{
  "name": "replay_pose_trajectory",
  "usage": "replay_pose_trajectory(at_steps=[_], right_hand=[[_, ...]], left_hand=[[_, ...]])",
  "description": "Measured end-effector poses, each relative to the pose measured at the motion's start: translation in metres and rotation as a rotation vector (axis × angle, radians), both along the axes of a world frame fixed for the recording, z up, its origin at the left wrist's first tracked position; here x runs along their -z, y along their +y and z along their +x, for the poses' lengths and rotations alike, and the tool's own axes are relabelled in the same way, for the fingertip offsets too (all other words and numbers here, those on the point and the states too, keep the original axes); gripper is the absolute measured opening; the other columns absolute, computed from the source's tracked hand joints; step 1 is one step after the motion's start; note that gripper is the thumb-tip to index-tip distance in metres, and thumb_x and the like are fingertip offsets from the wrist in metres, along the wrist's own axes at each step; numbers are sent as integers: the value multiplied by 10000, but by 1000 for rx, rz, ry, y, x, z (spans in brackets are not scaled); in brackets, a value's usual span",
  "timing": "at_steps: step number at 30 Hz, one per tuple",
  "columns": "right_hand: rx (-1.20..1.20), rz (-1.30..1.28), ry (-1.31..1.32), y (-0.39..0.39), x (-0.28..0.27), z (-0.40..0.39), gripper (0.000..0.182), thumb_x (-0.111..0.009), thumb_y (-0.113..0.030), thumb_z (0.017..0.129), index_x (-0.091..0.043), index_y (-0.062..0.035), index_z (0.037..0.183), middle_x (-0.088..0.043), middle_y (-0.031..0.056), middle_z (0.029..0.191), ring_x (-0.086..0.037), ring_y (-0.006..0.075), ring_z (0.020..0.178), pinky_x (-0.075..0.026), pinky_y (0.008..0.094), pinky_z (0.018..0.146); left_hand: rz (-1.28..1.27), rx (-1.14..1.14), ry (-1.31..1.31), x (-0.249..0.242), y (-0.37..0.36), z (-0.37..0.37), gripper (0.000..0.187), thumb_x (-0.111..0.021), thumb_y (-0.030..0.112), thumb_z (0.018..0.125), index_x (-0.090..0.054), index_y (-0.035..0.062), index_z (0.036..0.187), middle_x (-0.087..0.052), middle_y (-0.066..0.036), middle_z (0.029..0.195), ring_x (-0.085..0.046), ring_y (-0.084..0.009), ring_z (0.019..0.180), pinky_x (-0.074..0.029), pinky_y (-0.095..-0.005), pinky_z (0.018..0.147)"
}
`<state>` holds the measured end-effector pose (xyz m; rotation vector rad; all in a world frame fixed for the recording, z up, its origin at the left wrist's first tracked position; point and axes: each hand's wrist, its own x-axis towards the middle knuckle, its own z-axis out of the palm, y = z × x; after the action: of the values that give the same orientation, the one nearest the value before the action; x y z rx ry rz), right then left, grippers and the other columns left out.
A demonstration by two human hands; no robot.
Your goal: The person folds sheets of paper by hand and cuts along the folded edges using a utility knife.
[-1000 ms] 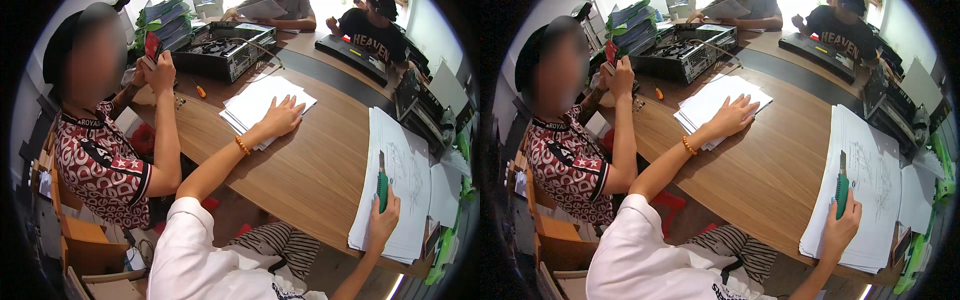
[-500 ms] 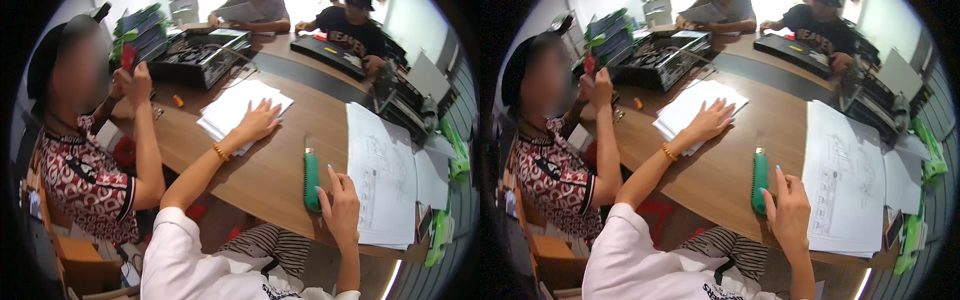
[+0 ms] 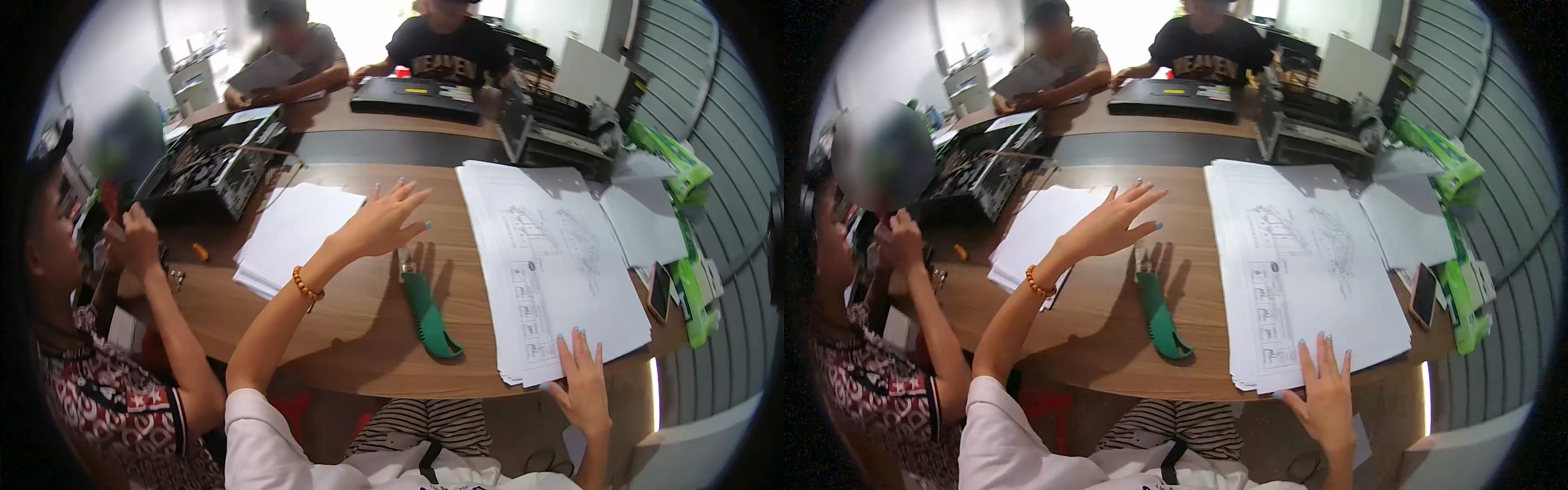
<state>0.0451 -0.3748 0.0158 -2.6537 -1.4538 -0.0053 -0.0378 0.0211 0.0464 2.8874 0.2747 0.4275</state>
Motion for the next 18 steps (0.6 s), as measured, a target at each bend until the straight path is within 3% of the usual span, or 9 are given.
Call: replay_pose_trajectory(at_steps=[1, 4, 6, 8, 9, 12, 13, 14, 18], right_hand=[[-8, -27, -16, -1, -1, -5, 807, -656, -480, 724, -380, -21, 1327, -297, 260, 1387, -285, 392, 1295, -210, 561, 1036], [-67, -64, 2, -2, -10, -18, 849, -663, -517, 683, -382, -45, 1330, -310, 247, 1382, -287, 392, 1293, -222, 550, 1039], [-40, -68, 22, -4, -15, -17, 828, -718, -417, 664, -379, -64, 1332, -321, 229, 1377, -296, 380, 1290, -244, 535, 1039], [-88, -74, 34, -10, -17, -13, 815, -757, -255, 650, -366, -74, 1342, -314, 220, 1383, -292, 370, 1293, -253, 516, 1047], [-4, -30, -38, -9, -21, -14, 750, -756, -118, 630, -420, -65, 1298, -384, 177, 1352, -360, 311, 1266, -293, 486, 1038], [-45, -66, -157, -23, -10, 4, 646, -739, -71, 631, -490, -59, 1227, -497, 125, 1262, -451, 252, 1202, -333, 460, 1020], [-59, 4, -169, -21, -14, 5, 485, -699, -60, 667, -558, -49, 1131, -595, 83, 1124, -539, 211, 1097, -368, 439, 999], [-8, -1, -171, -21, -16, 6, 485, -699, -60, 667, -558, -49, 1131, -595, 83, 1124, -539, 211, 1097, -368, 439, 999], [-104, -13, -248, -21, -22, 8, 254, -608, -94, 760, -618, -62, 1012, -642, 73, 1011, -589, 198, 1002, -398, 407, 974]], left_hand=[[13, 100, 95, -5, -2, 10, 515, -492, 328, 907, -367, 90, 1346, -349, -226, 1366, -261, -382, 1310, -237, -550, 1050], [47, 312, 248, -30, -15, 33, 479, -514, 311, 902, -404, 124, 1329, -412, -192, 1337, -353, -340, 1268, -310, -463, 1041], [-77, 281, 476, -51, -25, 45, 457, -525, 290, 895, -438, 115, 1308, -469, -166, 1298, -445, -302, 1199, -367, -389, 1000], [-58, 328, 386, -52, -18, 56, 448, -522, 281, 895, -452, 103, 1300, -504, -150, 1269, -487, -301, 1148, -394, -361, 959], [-75, 324, 340, -53, -16, 59, 453, -525, 287, 894, -450, 103, 1301, -499, -153, 1275, -487, -302, 1148, -395, -360, 959], [-126, 290, 203, -78, -18, 45, 466, -523, 303, 886, -463, 55, 1277, -526, -177, 1231, -507, -323, 1115, -399, -360, 950], [-28, 319, 120, -74, -4, 40, 459, -522, 289, 889, -458, 58, 1281, -533, -177, 1222, -522, -319, 1097, -411, -363, 931], [68, 358, 31, -70, 11, 37, 453, -522, 275, 892, -454, 61, 1286, -540, -177, 1212, -537, -314, 1079, -422, -367, 913], [-104, 19, 179, -117, 10, -7, 426, -503, 121, 898, -435, 79, 1316, -485, -150, 1302, -461, -259, 1198, -359, -349, 994]])
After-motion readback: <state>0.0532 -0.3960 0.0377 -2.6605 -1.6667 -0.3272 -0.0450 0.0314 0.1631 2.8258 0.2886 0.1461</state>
